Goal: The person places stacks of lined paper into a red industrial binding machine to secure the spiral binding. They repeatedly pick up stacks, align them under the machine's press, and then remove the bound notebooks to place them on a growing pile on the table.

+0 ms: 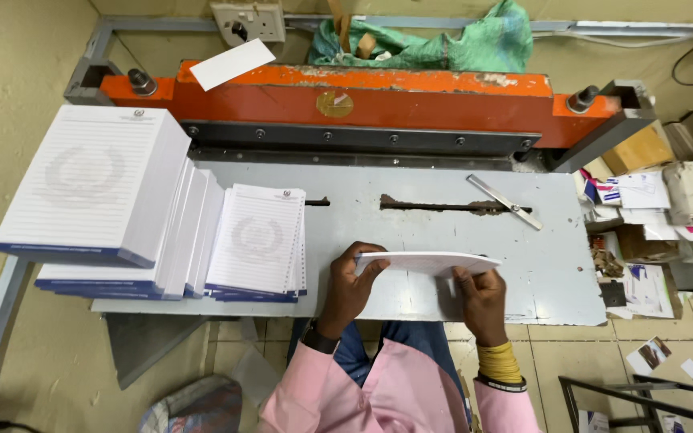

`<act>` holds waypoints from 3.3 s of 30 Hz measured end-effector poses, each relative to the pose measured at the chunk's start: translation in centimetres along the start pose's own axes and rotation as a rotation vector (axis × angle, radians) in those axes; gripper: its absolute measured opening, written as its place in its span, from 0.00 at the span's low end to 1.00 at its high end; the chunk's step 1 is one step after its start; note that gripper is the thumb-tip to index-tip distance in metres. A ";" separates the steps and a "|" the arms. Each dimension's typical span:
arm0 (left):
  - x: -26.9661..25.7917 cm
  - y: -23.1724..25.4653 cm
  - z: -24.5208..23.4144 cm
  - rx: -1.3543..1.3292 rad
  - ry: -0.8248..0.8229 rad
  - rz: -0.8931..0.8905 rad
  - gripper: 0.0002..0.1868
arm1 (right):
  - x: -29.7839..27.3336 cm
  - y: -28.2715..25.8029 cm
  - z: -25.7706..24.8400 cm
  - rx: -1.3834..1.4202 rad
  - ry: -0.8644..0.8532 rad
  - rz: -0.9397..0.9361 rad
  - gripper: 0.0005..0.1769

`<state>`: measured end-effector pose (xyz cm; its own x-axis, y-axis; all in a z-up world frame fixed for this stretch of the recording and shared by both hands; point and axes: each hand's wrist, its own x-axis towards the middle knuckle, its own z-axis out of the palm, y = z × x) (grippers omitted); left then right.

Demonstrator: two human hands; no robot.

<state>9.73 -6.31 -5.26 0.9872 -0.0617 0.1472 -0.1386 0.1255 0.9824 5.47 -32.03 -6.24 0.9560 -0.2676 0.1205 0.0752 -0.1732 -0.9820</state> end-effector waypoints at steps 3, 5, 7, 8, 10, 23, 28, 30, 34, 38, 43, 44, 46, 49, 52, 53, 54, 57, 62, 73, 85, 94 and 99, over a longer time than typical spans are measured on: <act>1.4 -1.8 -0.3 0.012 -0.012 0.010 0.09 | 1.4 4.0 -0.7 -0.038 0.004 0.024 0.05; 0.8 -2.0 -0.4 0.006 -0.018 -0.026 0.09 | 0.9 3.7 -1.0 -0.057 0.003 0.042 0.05; 1.0 -2.0 -0.4 0.014 0.010 -0.064 0.09 | 0.9 -0.6 -0.3 -0.073 0.004 0.044 0.06; 1.4 1.6 -0.5 0.014 0.006 -0.058 0.09 | 1.4 -1.2 -0.8 -0.072 0.008 0.038 0.06; 1.6 8.6 -0.7 0.362 0.038 -0.033 0.31 | 1.5 -2.2 -2.2 -0.155 -0.027 0.012 0.05; 2.7 10.2 4.1 -0.030 -0.187 -0.075 0.25 | 1.8 -8.5 -1.7 0.274 -0.145 0.003 0.26; 1.7 8.7 5.6 0.091 0.014 -0.028 0.26 | 0.0 -6.7 1.1 -0.183 0.218 -0.218 0.17; 1.6 7.8 5.6 0.048 0.011 -0.067 0.18 | -0.2 -5.0 2.1 -0.145 0.197 -0.194 0.16; 1.2 1.2 5.7 -0.015 0.024 -0.121 0.21 | -0.8 0.2 2.9 -0.234 0.185 -0.034 0.17; 1.4 3.1 4.6 0.034 -0.021 -0.107 0.21 | 0.6 -9.0 0.4 -0.065 0.004 -0.056 0.25; 4.1 8.5 3.4 0.537 -0.148 0.352 0.13 | 3.1 -19.4 -3.3 -0.800 -0.139 -0.611 0.22; 4.7 9.1 3.2 0.537 -0.148 0.365 0.13 | 3.1 -20.1 -3.5 -0.800 -0.129 -0.620 0.22; 5.2 10.2 2.8 0.715 -0.205 0.626 0.13 | 3.0 -21.3 -3.8 -1.139 0.016 -0.585 0.31; 5.4 10.7 3.4 0.700 -0.316 0.712 0.10 | 3.2 -20.9 -2.9 -0.651 -0.317 -0.323 0.20; 4.6 14.2 3.5 0.641 -0.164 0.676 0.09 | 2.7 -16.0 -3.0 -0.403 -0.181 -0.093 0.13; 4.0 13.5 3.1 0.647 -0.157 0.669 0.09 | 2.6 -14.7 -3.3 -0.401 -0.192 -0.090 0.13; 3.5 12.8 2.6 0.503 0.037 0.475 0.28 | 2.5 -13.4 -3.6 -0.271 -0.097 0.022 0.15; 3.0 10.4 2.0 0.027 0.038 0.101 0.38 | 2.6 -10.7 -3.0 -0.047 -0.017 0.131 0.12; 3.8 -1.0 0.2 -0.117 -0.163 -0.072 0.14 | 2.2 -9.6 -2.0 -0.033 -0.030 0.156 0.06; 2.9 2.6 2.4 -0.056 -0.054 -0.047 0.13 | 1.7 -0.7 -3.1 0.055 0.036 0.042 0.05; 2.1 4.8 1.9 0.073 -0.155 -0.174 0.17 | 1.7 2.6 -3.0 -0.063 0.030 0.182 0.07; 3.7 -4.3 -0.5 -0.072 -0.062 -0.488 0.25 | 9.7 -0.4 -1.0 0.121 -0.141 0.430 0.15; 8.8 2.7 1.0 -0.161 0.021 -0.585 0.26 | 16.2 0.0 0.0 0.224 -0.164 0.547 0.14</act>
<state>17.97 -7.45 -1.18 0.8976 -0.1461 -0.4159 0.4396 0.2254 0.8695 20.97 -36.33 -4.24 0.9029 -0.1090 -0.4158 -0.3976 0.1563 -0.9042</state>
